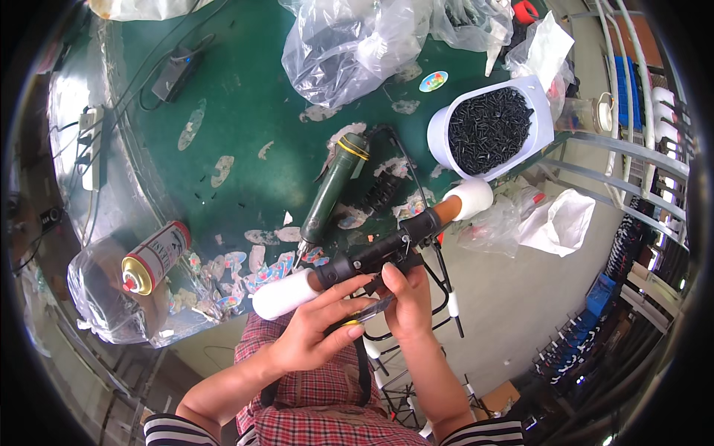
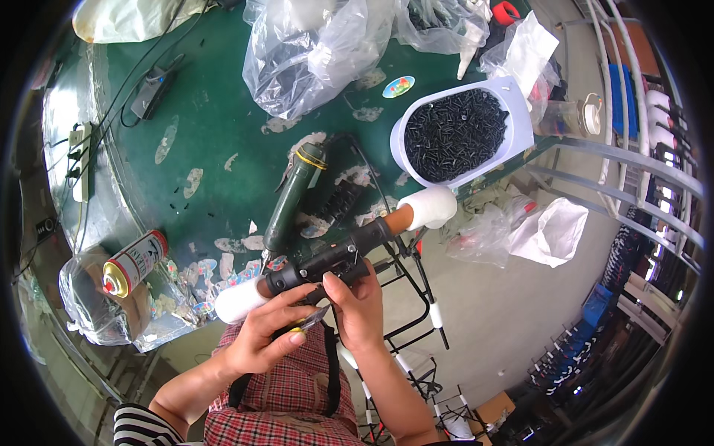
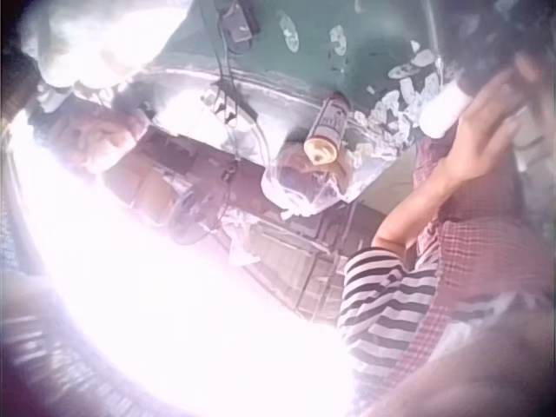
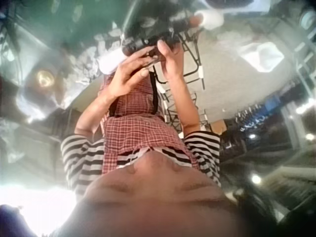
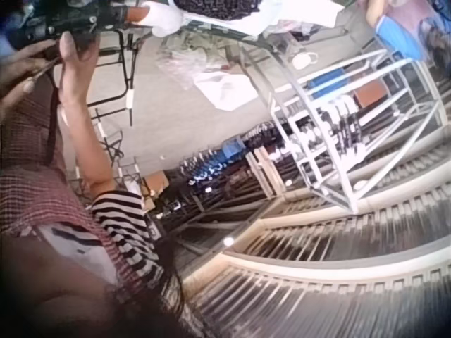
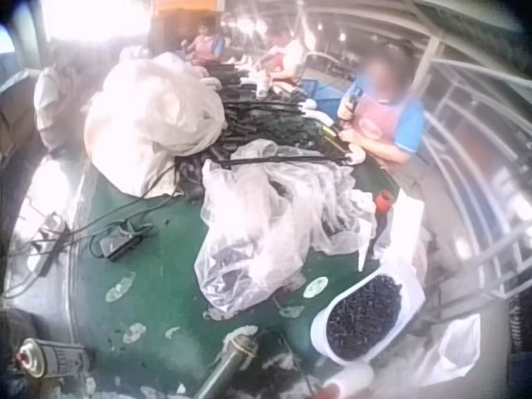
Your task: The person uses a utility knife to trim foam padding on a bicycle handlebar grip. They then use a screwdriver to tighten a bolt on the handlebar stem and apply lubricant from a spray can to the stem area.
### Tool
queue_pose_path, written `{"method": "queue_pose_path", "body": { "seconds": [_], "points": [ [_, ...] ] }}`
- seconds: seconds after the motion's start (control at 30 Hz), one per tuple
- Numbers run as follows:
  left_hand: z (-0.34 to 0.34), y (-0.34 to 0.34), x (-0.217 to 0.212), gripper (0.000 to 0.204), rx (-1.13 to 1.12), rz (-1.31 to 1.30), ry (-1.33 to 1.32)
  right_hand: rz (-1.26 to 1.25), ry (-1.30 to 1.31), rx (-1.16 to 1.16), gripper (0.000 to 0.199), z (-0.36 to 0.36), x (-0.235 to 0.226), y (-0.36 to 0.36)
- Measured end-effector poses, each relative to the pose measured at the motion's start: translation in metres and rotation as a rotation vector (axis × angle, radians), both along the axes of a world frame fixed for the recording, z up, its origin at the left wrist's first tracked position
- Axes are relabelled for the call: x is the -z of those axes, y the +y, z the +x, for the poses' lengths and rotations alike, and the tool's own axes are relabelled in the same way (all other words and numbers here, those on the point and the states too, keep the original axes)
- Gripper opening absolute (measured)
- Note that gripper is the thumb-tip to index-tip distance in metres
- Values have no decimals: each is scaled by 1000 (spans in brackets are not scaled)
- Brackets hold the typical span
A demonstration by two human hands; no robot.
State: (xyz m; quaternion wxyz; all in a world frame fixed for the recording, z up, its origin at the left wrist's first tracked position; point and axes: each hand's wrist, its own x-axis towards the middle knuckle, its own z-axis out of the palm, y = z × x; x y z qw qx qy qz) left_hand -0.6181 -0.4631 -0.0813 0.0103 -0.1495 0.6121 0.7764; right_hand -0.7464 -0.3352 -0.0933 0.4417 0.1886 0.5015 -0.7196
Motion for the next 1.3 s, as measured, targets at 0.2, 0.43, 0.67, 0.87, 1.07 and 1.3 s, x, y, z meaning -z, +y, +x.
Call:
{"method": "queue_pose_path", "body": {
  "seconds": [0.2, 0.43, 0.67, 0.87, 1.07, 1.3],
  "points": [
    [8, -12, 8, 38, 83, -43, 85, 46, 30, 16, 51, 5, 8, -4],
    [30, 17, 14, 41, -88, -258, -92, 81, 78, -98, 63, 1, 13, 1],
    [27, 29, 24, 41, -115, -417, -183, 111, 115, -93, 57, 3, 14, 1],
    [25, 26, 25, 40, -112, -317, -158, 81, 146, -133, 48, 1, 15, 4],
    [22, 25, 22, 39, -127, -369, -169, 124, 127, -171, 44, -4, 9, -1],
    [23, 26, 22, 38, -149, -416, -175, 144, 152, -67, 40, -3, 9, -9]
  ]
}}
